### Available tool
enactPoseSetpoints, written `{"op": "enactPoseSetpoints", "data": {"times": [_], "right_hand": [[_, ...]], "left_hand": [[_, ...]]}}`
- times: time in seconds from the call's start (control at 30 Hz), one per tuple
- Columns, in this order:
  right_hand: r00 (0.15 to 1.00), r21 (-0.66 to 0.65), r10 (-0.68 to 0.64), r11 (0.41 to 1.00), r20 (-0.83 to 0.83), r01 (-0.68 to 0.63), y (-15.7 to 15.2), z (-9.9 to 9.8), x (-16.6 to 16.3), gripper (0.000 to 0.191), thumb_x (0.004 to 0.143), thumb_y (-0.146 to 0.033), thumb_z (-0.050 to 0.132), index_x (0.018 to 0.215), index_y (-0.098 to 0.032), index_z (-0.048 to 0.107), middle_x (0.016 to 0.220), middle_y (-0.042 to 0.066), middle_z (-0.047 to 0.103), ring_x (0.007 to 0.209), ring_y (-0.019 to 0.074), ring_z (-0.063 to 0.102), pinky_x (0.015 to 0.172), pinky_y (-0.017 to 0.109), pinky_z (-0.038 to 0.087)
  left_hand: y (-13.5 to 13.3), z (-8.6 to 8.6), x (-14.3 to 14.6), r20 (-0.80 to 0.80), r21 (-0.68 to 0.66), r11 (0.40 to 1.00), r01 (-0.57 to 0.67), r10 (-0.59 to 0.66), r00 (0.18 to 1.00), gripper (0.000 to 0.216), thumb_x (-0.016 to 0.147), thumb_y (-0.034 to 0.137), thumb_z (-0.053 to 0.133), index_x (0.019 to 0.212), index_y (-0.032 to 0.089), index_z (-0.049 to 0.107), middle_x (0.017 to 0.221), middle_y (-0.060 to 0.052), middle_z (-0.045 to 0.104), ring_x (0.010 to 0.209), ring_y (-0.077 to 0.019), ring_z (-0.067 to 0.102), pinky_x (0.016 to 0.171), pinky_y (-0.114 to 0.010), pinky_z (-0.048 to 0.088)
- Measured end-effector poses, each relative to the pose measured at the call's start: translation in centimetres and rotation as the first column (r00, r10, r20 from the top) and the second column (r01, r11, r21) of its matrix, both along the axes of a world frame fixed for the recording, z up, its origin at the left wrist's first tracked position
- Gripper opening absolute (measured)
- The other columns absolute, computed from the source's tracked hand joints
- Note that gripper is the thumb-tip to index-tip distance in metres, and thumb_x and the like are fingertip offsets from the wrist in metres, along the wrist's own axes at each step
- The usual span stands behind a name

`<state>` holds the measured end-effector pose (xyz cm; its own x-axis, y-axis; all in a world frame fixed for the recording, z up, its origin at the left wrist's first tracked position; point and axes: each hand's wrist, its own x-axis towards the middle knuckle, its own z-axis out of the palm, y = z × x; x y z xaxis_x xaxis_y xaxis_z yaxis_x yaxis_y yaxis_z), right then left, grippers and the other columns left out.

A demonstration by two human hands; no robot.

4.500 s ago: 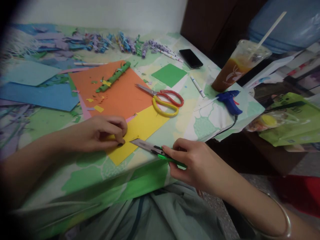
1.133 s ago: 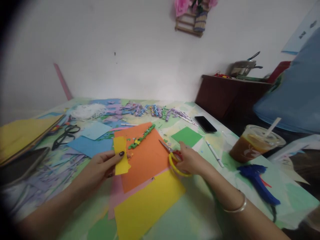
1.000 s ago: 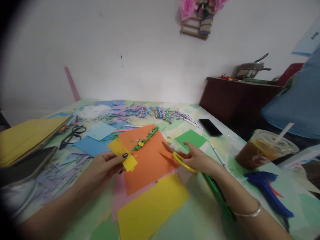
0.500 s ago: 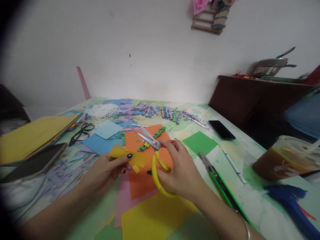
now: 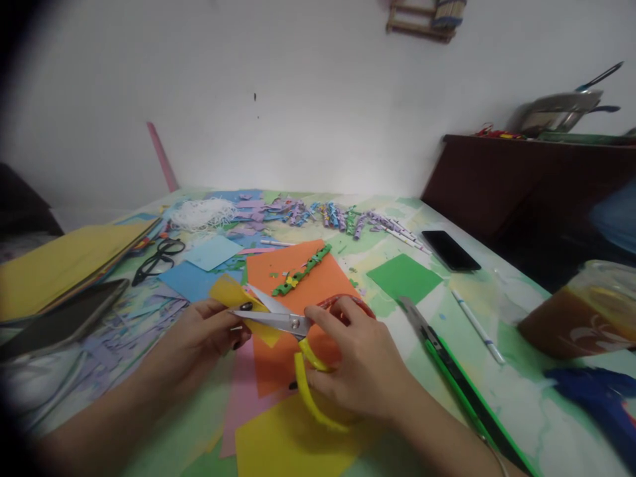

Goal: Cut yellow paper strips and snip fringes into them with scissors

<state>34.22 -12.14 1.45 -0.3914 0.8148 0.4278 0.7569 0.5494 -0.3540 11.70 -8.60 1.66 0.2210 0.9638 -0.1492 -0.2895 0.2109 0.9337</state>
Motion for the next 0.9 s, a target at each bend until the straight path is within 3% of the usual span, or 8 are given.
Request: {"op": "enactPoseSetpoints", "data": {"times": [0.37, 0.9], "right_hand": [[1.000, 0.047, -0.022, 0.999, -0.011, 0.023, 0.11, -0.54, -0.02, 0.048, 0.072, -0.027, 0.063, 0.119, -0.019, 0.058, 0.100, 0.012, 0.058, 0.084, 0.0232, 0.058, 0.072, 0.038, 0.053], [1.000, 0.129, -0.024, 0.991, 0.013, 0.022, -0.03, -0.78, -0.15, 0.048, 0.075, -0.028, 0.063, 0.121, -0.016, 0.061, 0.093, 0.013, 0.060, 0.079, 0.0235, 0.060, 0.064, 0.036, 0.054]], "left_hand": [[-0.20, 0.14, 0.35, 0.173, -0.076, 0.997, 0.004, 0.009, 0.985, 0.011, 0.061, 0.021, 0.078, 0.063, 0.013, 0.071, 0.059, -0.001, 0.062, 0.050, -0.0079, 0.052, 0.046, -0.019, 0.041], [-0.43, 0.31, 0.63, 0.180, -0.140, 0.989, -0.043, 0.068, 0.981, 0.013, 0.057, 0.019, 0.078, 0.056, 0.012, 0.067, 0.054, 0.000, 0.057, 0.049, -0.0094, 0.053, 0.046, -0.020, 0.042]]}}
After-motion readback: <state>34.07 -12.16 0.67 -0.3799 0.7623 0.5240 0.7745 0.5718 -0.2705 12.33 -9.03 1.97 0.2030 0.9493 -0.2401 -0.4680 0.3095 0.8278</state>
